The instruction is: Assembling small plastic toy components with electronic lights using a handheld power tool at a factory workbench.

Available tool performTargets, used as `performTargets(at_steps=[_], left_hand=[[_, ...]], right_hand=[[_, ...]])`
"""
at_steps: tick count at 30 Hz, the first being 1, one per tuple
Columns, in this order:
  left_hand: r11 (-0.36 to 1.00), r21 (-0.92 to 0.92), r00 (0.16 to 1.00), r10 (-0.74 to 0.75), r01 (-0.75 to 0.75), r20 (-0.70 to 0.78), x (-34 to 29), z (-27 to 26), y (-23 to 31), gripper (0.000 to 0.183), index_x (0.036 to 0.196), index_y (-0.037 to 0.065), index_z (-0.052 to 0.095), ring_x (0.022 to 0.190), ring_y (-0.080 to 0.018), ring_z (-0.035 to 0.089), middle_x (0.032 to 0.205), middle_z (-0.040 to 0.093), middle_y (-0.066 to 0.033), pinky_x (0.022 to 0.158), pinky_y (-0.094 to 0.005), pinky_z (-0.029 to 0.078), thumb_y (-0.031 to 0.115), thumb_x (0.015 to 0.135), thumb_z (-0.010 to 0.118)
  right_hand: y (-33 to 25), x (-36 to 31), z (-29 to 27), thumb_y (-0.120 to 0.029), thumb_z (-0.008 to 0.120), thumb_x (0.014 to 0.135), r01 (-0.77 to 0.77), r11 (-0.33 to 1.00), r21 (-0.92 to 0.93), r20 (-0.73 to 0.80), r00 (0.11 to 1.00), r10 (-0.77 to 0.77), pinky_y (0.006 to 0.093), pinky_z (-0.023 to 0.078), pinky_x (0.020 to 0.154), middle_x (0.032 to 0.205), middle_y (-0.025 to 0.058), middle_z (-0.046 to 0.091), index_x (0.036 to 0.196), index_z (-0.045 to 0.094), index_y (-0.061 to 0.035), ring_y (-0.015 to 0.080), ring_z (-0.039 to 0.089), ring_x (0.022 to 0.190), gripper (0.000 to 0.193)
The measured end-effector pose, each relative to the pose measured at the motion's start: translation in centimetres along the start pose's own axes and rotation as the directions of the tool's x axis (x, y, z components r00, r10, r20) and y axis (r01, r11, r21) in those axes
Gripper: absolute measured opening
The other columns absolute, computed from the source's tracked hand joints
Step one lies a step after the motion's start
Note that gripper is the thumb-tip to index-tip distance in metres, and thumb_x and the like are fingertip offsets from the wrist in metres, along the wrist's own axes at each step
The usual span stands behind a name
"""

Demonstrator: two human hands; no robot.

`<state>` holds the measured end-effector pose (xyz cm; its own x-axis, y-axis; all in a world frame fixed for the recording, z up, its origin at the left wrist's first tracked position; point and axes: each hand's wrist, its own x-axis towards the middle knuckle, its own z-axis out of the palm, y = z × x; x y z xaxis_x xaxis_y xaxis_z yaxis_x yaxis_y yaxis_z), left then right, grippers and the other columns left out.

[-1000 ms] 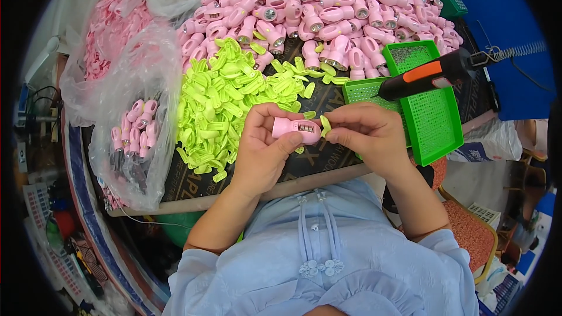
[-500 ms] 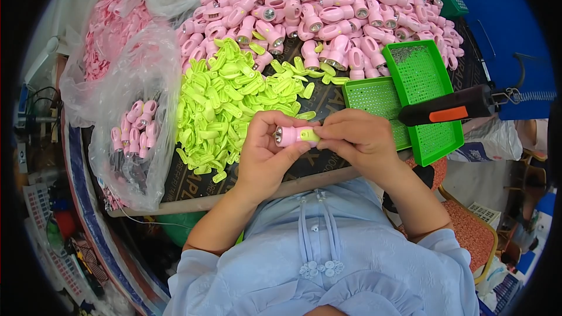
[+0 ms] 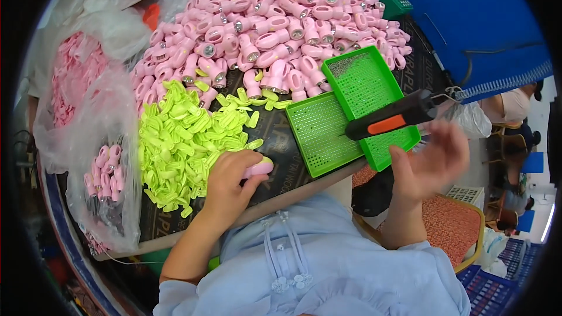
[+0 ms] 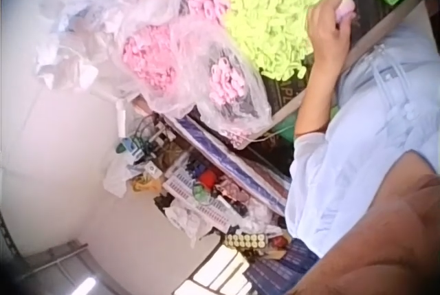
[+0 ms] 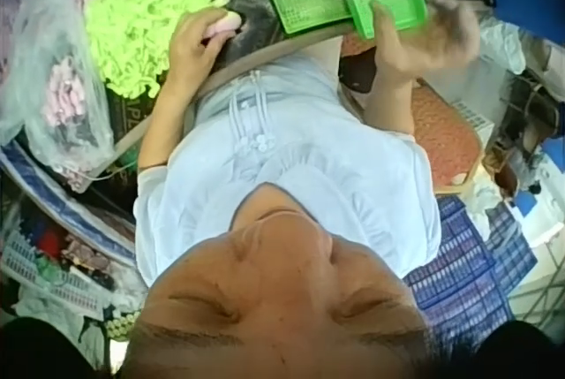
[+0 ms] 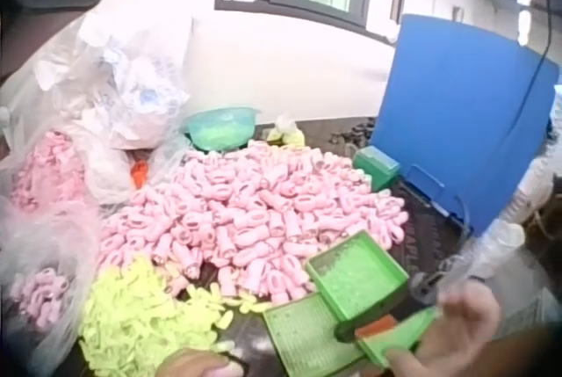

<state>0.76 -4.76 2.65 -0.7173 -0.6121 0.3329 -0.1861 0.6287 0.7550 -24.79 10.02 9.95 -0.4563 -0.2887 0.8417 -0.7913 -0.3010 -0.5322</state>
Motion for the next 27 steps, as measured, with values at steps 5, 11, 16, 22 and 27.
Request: performTargets(at_steps=[5, 11, 16, 22, 27], left_hand=[[0.997, -0.043, 0.995, -0.058, 0.061, 0.081, 0.5, 2.6, 0.7, 0.033, 0.104, 0.001, 0.064, 0.092, -0.0353, 0.064, 0.106, 0.066, -0.0147, 0.08, -0.0431, 0.052, 0.006, 0.076, 0.079], [0.985, 0.104, 0.986, 0.125, -0.137, 0.112, 1.0, 4.6, 0.7, 0.029, 0.103, 0.003, 0.062, 0.091, -0.0331, 0.061, 0.105, 0.064, -0.0124, 0.078, -0.042, 0.05, 0.007, 0.077, 0.076], [0.936, 0.293, 0.972, 0.149, -0.197, 0.181, 0.2, 5.3, 0.6, 0.047, 0.114, 0.004, 0.056, 0.095, -0.034, 0.058, 0.114, 0.06, -0.013, 0.081, -0.0425, 0.046, 0.003, 0.072, 0.077], [0.937, 0.302, 0.965, 0.107, -0.178, 0.239, -0.6, 5.0, 0.5, 0.052, 0.12, 0.004, 0.052, 0.098, -0.033, 0.055, 0.119, 0.058, -0.0127, 0.085, -0.0436, 0.039, -0.002, 0.073, 0.073], [0.94, 0.295, 0.974, 0.117, -0.172, 0.196, -0.8, 5.2, 0.3, 0.054, 0.121, 0.004, 0.051, 0.098, -0.0338, 0.054, 0.12, 0.057, -0.0135, 0.085, -0.0442, 0.037, -0.003, 0.072, 0.072]], right_hand=[[3.8, 0.2, 0.8, -0.008, 0.07, 0.079, -0.829, 0.511, 0.229, 0.69, 0.508, 0.515, 0.0412, 0.047, 0.099, 0.118, 0.018, 0.064, 0.134, 0.049, 0.0012, 0.0275, 0.062, 0.111, 0.059], [3.4, 2.6, 1.3, -0.028, 0.068, 0.091, -0.623, 0.518, 0.586, 0.519, 0.78, 0.349, 0.0411, 0.052, 0.072, 0.088, 0.0113, 0.055, 0.115, 0.046, -0.0059, 0.0247, 0.061, 0.074, 0.039], [5.4, 3.6, 0.4, -0.011, 0.056, 0.094, -0.456, 0.709, 0.538, 0.154, 0.88, 0.45, 0.0363, 0.049, 0.059, 0.078, 0.0096, 0.053, 0.106, 0.05, -0.0039, 0.02, 0.055, 0.061, 0.015], [6.4, 2.0, 1.9, 0.01, 0.07, 0.081, -0.447, 0.805, 0.391, 0.067, 0.886, 0.459, 0.0266, 0.051, 0.051, 0.073, 0.0065, 0.061, 0.091, 0.056, -0.0005, 0.0127, 0.06, 0.056, 0.02], [6.9, 1.5, 1.9, 0.007, 0.059, 0.086, -0.45, 0.845, 0.29, 0.143, 0.893, 0.426, 0.0334, 0.052, 0.052, 0.074, 0.011, 0.057, 0.095, 0.047, -0.001, 0.0187, 0.058, 0.053, 0.017]])
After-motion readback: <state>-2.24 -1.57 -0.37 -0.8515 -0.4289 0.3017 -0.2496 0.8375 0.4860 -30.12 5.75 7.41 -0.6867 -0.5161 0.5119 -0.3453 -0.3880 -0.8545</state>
